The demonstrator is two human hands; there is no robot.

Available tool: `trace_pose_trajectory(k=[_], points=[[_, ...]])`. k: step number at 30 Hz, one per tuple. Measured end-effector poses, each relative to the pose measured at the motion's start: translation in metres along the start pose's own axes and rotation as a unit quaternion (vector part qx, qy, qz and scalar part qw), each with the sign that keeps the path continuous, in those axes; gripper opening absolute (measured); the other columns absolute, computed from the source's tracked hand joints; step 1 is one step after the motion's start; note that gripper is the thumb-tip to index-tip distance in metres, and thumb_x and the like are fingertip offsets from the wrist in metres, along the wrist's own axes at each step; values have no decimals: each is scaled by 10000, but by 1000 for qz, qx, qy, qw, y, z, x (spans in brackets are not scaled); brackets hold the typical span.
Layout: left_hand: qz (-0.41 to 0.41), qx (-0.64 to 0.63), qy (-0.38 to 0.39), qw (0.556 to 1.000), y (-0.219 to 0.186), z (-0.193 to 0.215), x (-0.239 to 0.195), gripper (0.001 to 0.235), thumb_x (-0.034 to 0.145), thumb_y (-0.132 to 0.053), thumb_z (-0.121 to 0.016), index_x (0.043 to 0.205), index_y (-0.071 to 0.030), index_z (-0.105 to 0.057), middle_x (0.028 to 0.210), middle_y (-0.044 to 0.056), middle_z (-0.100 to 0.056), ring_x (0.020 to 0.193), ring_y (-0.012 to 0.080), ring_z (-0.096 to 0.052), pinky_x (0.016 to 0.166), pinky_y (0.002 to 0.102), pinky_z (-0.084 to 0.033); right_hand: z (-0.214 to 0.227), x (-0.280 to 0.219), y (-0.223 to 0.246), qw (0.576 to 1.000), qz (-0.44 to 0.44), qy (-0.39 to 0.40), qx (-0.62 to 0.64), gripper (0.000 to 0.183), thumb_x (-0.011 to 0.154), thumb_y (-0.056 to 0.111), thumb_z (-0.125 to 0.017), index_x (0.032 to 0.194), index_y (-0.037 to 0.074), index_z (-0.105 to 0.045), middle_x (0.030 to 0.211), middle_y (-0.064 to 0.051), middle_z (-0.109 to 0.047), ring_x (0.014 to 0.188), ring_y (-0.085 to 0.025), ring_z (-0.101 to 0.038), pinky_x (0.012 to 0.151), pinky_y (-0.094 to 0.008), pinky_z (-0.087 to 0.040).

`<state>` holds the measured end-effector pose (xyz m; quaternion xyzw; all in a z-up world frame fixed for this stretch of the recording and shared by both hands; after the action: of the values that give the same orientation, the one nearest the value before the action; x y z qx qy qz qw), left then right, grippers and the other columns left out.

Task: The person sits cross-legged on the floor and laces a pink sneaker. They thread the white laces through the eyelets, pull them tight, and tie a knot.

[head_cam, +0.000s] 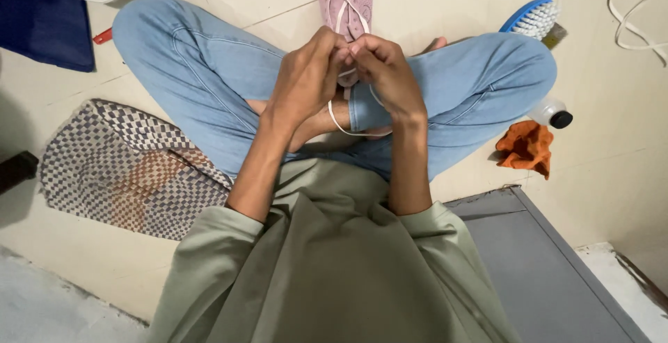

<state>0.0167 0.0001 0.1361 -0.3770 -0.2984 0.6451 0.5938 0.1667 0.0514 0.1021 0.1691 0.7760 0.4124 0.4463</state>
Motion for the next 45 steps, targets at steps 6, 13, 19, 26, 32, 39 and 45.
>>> trace_pose_trajectory(k=[6,13,19,26,32,39,45], points=[[41,-26,23,999,2,5,-6,227,1105,-287,-353,1050,-97,-464,932,85,-634,708,381,-617,617,494,-446,-8,-3,6,987,79,-23,-140,229,1050,275,-600,934,95,-679,865,13,-677,805,-70,-609,726,-230,-495],[22,-100,5,995,7,7,-10,220,1103,-245,-369,983,-81,-453,801,121,-571,697,364,-549,668,454,-397,-22,-13,24,924,224,-43,-306,231,1060,218,-617,920,65,-718,809,-35,-551,731,-160,-548,683,-305,-408],[123,-185,-67,973,15,-14,-10,101,1005,-143,-533,912,-113,-560,666,0,-497,608,119,-446,580,311,-387,-16,-22,30,891,266,-73,-361,219,1073,204,-590,979,45,-709,909,-85,-633,794,-225,-621,729,-350,-468],[94,-149,-101,979,27,-33,-4,156,964,-11,-608,957,-156,-668,707,-51,-552,622,64,-452,609,253,-390,58,-42,47,859,246,-134,-429,197,1038,152,-556,1071,21,-700,1094,-143,-720,1044,-330,-677,911,-433,-492],[100,-168,-112,974,35,-36,-4,116,995,20,-609,962,-83,-653,714,-8,-523,635,72,-420,586,257,-347,349,-91,8,701,216,-472,-489,165,921,9,-639,795,113,-614,690,-17,-600,634,-119,-511,540,-337,-431],[161,-205,-136,956,37,-39,-12,107,1048,9,-541,981,-69,-571,820,63,-604,717,135,-591,695,275,-490,543,-114,-63,681,117,-428,-583,237,796,-34,-613,908,102,-772,851,-19,-774,759,-143,-724,682,-294,-612],[179,-140,-122,966,43,-44,-20,105,1023,8,-557,996,-84,-599,884,62,-669,782,156,-636,738,287,-497,595,-55,-85,631,155,-505,-568,221,733,32,-616,903,103,-739,873,-25,-696,769,-151,-673,634,-297,-560]])
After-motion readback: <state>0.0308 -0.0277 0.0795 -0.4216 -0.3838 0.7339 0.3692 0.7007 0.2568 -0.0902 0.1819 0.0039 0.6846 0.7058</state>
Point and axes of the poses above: each hand's wrist, its own x-axis towards the middle knuckle, its own z-axis out of the back of the hand, y = z × x, the point moved 3 cm from there along x, towards the middle knuckle
